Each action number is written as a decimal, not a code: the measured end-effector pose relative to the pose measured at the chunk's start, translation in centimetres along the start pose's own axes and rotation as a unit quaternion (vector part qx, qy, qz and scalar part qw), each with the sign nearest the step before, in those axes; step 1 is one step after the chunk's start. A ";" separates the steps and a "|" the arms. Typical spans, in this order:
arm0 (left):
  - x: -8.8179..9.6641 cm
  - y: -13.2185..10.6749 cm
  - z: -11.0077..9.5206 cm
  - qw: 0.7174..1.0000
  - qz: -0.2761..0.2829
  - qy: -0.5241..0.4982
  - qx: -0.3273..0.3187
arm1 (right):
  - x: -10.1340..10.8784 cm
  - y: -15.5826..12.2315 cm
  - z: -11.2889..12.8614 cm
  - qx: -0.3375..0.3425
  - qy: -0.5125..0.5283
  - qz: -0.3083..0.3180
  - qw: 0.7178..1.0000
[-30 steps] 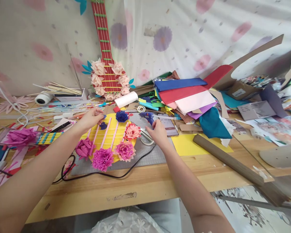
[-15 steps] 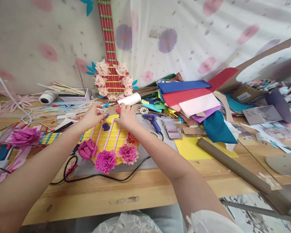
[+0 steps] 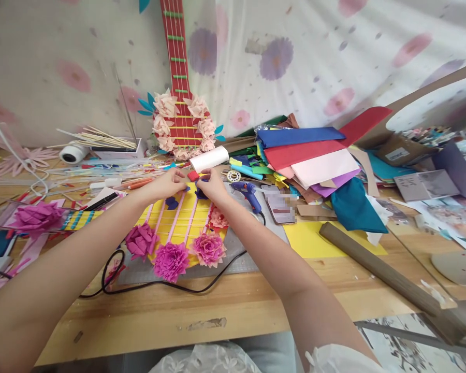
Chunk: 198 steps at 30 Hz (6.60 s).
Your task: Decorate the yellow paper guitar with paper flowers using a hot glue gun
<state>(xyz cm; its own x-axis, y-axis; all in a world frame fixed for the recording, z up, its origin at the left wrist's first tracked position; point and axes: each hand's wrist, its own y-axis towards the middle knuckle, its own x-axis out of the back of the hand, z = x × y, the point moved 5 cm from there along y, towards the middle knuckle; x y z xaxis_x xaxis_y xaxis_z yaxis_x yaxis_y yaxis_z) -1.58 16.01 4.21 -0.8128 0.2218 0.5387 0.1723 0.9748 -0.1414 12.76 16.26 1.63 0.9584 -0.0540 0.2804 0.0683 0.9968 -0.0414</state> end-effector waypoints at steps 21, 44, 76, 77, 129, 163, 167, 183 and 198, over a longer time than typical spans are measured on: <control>-0.8 0.8 -2.2 0.977 0.023 0.197 -0.078 | 0.2 -0.7 0.2 0.010 0.030 -0.004 1.000; -1.0 1.2 -2.7 0.974 -0.003 0.224 -0.038 | 0.1 -0.6 0.2 0.013 0.046 0.007 0.999; 1.4 -4.7 -2.0 0.974 -0.093 0.089 -0.189 | 4.6 -1.8 0.2 0.095 0.073 -0.020 0.993; 0.5 -5.1 -2.9 0.964 -0.071 0.117 -0.227 | 4.8 -2.0 -0.3 0.104 0.076 -0.023 0.991; 2.2 -8.2 2.7 0.942 -0.224 0.248 0.013 | 7.0 -6.7 -8.0 0.139 -0.011 -0.131 0.982; -2.3 -8.9 -0.1 0.954 -0.191 -0.222 0.063 | 15.5 -4.7 -8.4 0.041 -0.338 -0.126 0.932; -3.6 -8.7 -0.3 0.957 -0.153 -0.233 0.083 | 13.1 -2.8 -9.6 0.020 -0.308 -0.063 0.949; -3.1 -8.3 1.3 0.962 -0.147 -0.203 0.107 | 10.1 -7.3 0.9 0.058 -0.117 0.146 0.981; -2.9 -8.4 1.1 0.962 -0.154 -0.199 0.106 | 8.3 -6.3 1.5 0.133 -0.231 0.167 0.949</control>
<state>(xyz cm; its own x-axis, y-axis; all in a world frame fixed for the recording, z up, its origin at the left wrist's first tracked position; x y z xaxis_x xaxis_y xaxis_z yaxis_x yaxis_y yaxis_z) -1.27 7.15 2.86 -0.9632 -0.1432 0.2275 -0.1932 0.9572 -0.2156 19.91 9.63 5.69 0.6855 0.2383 0.6880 -0.3496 0.9366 0.0238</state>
